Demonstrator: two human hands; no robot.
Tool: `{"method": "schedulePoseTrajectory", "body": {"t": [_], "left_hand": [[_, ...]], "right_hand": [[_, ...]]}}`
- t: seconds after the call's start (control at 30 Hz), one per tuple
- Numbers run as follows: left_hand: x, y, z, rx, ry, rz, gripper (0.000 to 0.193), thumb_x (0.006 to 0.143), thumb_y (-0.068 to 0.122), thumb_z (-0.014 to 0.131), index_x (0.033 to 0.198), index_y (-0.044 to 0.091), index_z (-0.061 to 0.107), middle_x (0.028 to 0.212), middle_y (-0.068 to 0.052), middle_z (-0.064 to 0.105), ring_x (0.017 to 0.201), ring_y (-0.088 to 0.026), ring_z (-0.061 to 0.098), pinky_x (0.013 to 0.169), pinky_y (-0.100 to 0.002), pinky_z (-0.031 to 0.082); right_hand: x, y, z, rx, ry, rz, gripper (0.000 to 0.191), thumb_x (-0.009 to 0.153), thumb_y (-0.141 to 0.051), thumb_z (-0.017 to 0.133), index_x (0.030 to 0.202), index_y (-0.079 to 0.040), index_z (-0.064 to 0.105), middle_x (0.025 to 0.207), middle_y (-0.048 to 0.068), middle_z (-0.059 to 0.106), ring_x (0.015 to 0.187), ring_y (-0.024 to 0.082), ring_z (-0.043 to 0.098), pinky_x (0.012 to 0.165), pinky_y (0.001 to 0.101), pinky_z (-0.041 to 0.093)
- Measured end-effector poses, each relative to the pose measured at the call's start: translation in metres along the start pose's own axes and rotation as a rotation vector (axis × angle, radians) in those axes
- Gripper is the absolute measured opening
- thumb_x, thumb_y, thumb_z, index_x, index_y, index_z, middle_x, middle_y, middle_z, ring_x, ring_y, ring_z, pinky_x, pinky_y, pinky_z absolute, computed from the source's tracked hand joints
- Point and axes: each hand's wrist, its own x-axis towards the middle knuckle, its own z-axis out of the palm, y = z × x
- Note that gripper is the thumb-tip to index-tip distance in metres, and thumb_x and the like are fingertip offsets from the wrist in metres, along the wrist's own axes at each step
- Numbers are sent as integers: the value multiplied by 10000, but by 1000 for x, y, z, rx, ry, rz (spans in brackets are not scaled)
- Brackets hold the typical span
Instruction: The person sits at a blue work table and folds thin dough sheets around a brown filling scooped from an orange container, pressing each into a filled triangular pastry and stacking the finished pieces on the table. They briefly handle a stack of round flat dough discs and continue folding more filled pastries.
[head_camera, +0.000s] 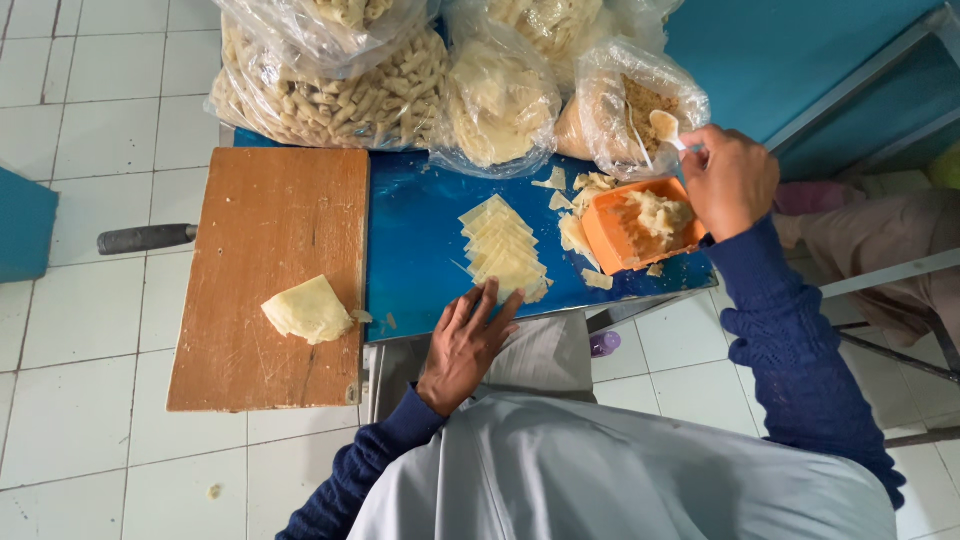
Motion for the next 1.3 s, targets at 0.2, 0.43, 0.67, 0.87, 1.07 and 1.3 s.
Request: {"method": "schedulePoseTrajectory", "body": {"t": [0.2, 0.43, 0.67, 0.87, 1.07, 1.3], "left_hand": [[1, 0, 1, 7, -5, -5, 531, 1014, 362, 610, 1513, 216, 498, 1483, -150, 501, 1287, -318, 526, 1002, -429, 465], [4, 1, -4, 7, 10, -8, 509, 1013, 361, 606, 1495, 229, 510, 1447, -152, 525, 1268, -320, 534, 999, -431, 472], [11, 0, -16, -259, 129, -71, 398, 983, 175, 692, 1352, 78, 580, 1298, -166, 568, 1139, -336, 585, 895, -430, 511], [20, 5, -21, -326, 267, -246, 288, 917, 48, 713, 1168, -8, 582, 1140, -179, 538, 1010, -366, 542, 842, -447, 473], [27, 12, -24, -166, 250, -398, 267, 862, 166, 756, 1042, 57, 592, 1028, -117, 520, 958, -330, 513, 775, -448, 395], [32, 12, -19, -142, 254, -412, 166, 875, 119, 703, 972, 77, 575, 992, -99, 520, 951, -309, 514, 776, -440, 384]], "right_hand": [[0, -4, 3, 221, -99, 52, 146, 967, -155, 759, 1091, -88, 798, 846, 104, 743, 703, 232, 708, 642, 350, 521], [-2, 7, 8, 456, -131, 135, 178, 983, -126, 751, 1137, -41, 779, 906, 102, 761, 763, 113, 705, 700, 265, 530], [-2, 9, -12, 756, -154, 307, 182, 1014, -61, 731, 1170, 28, 756, 980, 32, 736, 828, 38, 603, 756, 220, 498], [-31, -38, -36, 986, -318, 199, 216, 1050, -90, 642, 1220, 31, 699, 1131, 20, 744, 1012, 40, 658, 929, 204, 512], [-81, -106, -8, 928, -587, 101, 229, 986, -129, 662, 1177, -25, 734, 1013, 4, 755, 858, 23, 622, 769, 196, 505], [-99, -129, 9, 511, -438, -109, 211, 882, -39, 717, 1084, -81, 760, 799, 50, 634, 667, 201, 605, 615, 352, 469]]}}
